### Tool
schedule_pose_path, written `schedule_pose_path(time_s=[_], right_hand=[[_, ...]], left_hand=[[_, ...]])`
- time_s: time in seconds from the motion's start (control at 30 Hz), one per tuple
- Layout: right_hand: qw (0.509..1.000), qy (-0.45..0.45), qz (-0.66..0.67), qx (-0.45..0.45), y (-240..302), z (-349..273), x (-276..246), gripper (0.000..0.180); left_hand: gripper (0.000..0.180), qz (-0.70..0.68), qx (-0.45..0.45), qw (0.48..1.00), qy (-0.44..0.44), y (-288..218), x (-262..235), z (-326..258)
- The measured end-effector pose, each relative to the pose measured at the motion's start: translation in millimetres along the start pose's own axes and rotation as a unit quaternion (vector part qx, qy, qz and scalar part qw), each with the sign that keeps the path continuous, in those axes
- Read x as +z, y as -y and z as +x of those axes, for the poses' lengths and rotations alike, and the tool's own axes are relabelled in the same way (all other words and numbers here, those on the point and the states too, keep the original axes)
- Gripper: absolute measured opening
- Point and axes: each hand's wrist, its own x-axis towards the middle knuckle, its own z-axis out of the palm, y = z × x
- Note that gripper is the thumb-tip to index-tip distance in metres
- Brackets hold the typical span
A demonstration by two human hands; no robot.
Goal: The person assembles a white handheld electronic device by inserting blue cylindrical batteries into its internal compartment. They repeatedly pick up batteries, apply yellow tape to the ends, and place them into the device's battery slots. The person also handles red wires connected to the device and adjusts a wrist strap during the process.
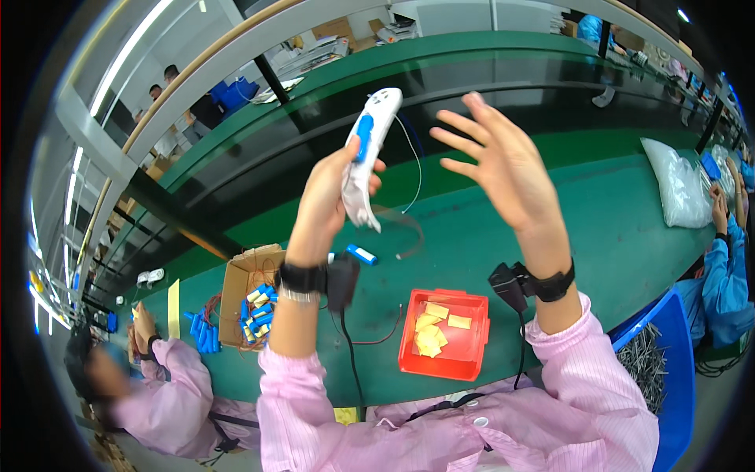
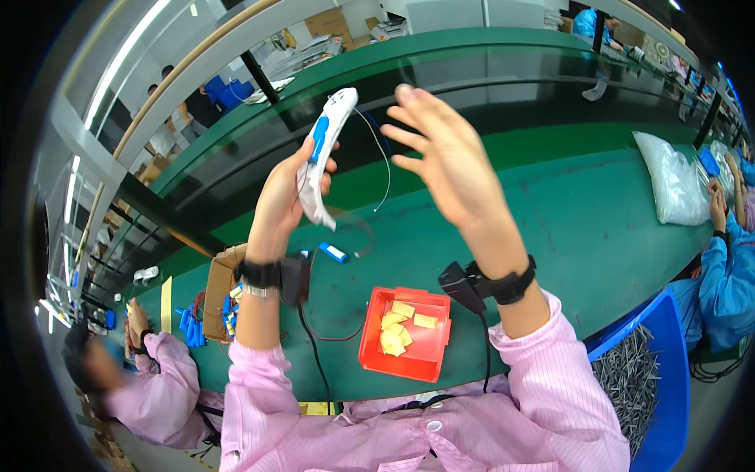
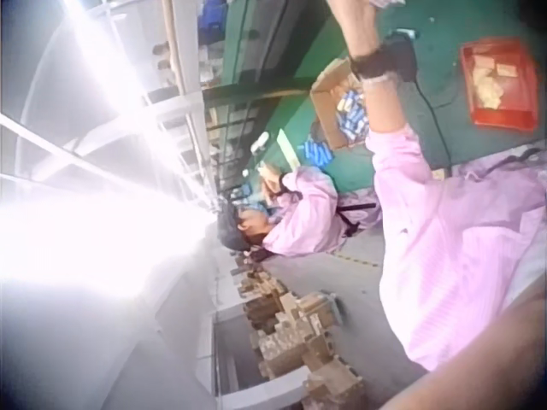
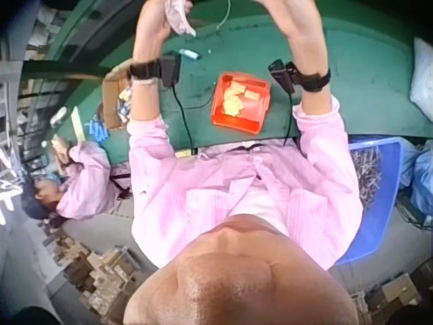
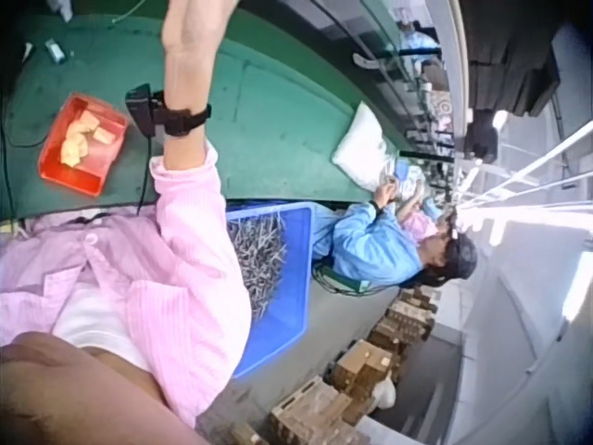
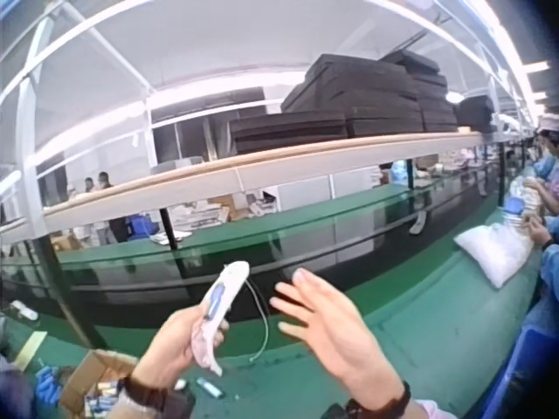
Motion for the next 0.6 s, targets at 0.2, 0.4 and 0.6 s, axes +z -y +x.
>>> schedule_pose_path(time_s=[0.2,0.4,0.6], right_hand=[[0.997,-0.022,-0.016,-0.077,34,-8,-30,0.049],[0.980,-0.096,-0.034,-0.172,60,-16,-51,0.040],[0.972,-0.075,-0.054,-0.214,77,-30,-54,0.036]], left_hand=[[0.037,0.008,-0.046,0.987,-0.152,87,-108,115],[0.030,0.132,0.008,0.976,-0.172,102,-63,113],[0.036,0.096,0.024,0.980,-0.170,107,-61,129]])
